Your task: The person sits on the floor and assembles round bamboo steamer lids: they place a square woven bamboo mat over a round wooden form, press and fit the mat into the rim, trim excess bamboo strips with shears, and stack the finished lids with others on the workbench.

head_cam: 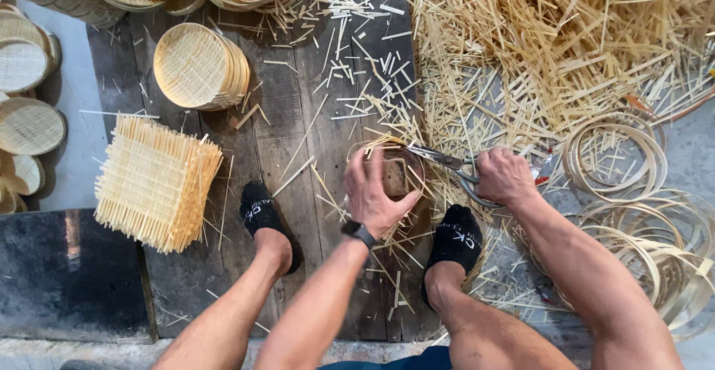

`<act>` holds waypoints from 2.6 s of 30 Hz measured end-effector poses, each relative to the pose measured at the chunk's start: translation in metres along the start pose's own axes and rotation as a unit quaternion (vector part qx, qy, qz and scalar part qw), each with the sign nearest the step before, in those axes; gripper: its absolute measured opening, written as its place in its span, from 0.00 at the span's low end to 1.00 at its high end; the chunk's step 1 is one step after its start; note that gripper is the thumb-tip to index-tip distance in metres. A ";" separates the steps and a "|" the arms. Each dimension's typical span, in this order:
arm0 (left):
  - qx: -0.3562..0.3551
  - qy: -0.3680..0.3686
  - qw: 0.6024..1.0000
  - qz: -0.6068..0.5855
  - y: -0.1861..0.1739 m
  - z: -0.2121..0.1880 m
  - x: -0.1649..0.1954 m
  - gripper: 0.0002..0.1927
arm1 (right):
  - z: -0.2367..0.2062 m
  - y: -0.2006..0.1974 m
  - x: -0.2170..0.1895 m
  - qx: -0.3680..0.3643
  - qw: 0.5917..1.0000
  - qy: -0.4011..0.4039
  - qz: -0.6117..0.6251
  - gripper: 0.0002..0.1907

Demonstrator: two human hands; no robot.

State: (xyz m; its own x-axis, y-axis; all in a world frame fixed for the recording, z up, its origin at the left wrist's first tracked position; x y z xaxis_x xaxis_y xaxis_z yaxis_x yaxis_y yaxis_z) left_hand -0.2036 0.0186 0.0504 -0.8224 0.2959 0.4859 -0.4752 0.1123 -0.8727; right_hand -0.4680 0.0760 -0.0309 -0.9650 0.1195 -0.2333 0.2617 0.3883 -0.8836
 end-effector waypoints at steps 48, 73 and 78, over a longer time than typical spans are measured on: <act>-0.037 0.014 0.996 -0.080 0.008 -0.009 -0.016 0.48 | 0.018 -0.007 -0.012 -0.047 0.998 0.009 -0.036 0.22; -0.228 0.042 0.973 0.000 -0.001 0.010 -0.029 0.56 | 0.026 -0.004 -0.013 -0.069 0.997 0.000 -0.022 0.18; -0.048 -0.010 0.997 -0.055 0.004 -0.007 -0.009 0.54 | 0.016 -0.007 -0.013 -0.041 0.998 -0.006 -0.041 0.35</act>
State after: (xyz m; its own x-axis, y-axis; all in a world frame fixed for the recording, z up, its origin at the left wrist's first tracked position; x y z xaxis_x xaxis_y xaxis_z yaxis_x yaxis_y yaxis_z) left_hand -0.1955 0.0230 0.0423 -0.7730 0.2577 0.5796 -0.5325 0.2329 -0.8138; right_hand -0.4572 0.0570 -0.0280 -0.9832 0.0733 -0.1672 0.1819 0.4705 -0.8634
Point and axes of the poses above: each hand's wrist, its own z-axis towards the middle knuckle, its own y-axis out of the palm, x = y × z, the point moved 5 cm from there along z, towards the middle knuckle, and after that the axes turned 9 degrees about z, right-handed, at the moved point
